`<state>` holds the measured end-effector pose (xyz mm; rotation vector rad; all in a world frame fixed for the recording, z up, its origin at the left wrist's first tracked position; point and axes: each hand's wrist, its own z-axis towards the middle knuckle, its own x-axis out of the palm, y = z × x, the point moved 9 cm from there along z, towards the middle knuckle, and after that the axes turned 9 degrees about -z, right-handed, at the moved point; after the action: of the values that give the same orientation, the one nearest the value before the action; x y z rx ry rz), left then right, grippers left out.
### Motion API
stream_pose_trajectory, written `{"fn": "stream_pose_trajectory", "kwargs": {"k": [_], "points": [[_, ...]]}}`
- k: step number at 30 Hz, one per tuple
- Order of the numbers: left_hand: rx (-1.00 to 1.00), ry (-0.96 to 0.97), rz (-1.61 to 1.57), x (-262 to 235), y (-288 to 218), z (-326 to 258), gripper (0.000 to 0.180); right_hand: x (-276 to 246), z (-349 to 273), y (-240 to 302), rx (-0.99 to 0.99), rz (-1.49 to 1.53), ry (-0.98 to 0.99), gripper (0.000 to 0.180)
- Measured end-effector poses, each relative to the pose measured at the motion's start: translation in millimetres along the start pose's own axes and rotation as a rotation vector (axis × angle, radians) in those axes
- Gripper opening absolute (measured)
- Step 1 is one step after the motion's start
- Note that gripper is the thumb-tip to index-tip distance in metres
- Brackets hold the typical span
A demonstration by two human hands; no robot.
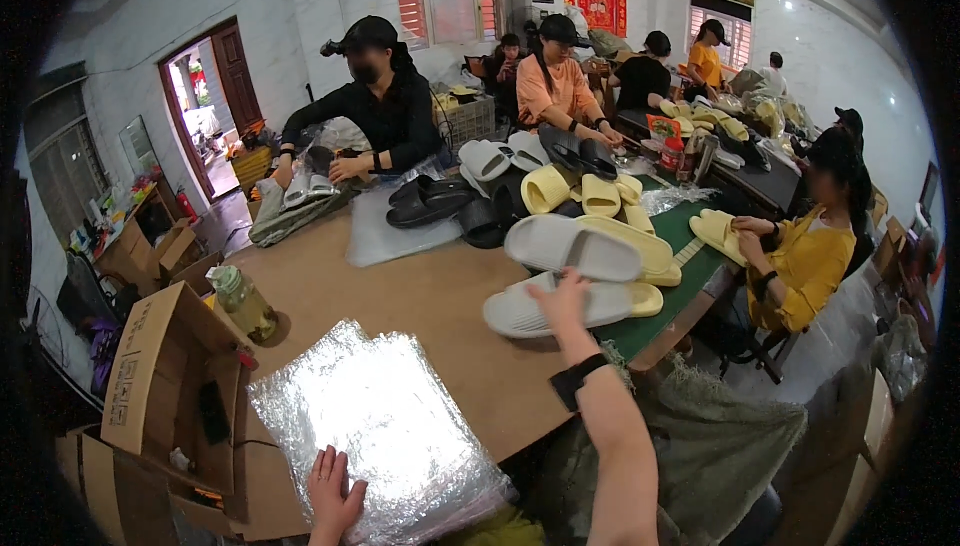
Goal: Packing pairs of slippers into plastic bags at a shoe manufacturing facility.
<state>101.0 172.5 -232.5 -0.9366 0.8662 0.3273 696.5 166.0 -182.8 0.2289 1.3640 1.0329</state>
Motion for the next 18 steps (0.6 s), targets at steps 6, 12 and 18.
{"fn": "stream_pose_trajectory", "kwargs": {"k": [6,12,18], "points": [[0.006,-0.014,0.031,4.2,9.7,-1.6,0.066,103.7,-119.4,116.3,-0.178,0.369,0.717,0.096],[-0.074,0.043,0.003,4.6,-0.3,3.5,0.067,-11.7,-56.5,100.6,-0.531,0.127,-0.147,0.051],[-0.027,0.02,0.078,-5.3,-4.4,-3.4,0.062,-41.8,64.3,-98.0,0.224,-0.188,-0.132,0.095]]}}
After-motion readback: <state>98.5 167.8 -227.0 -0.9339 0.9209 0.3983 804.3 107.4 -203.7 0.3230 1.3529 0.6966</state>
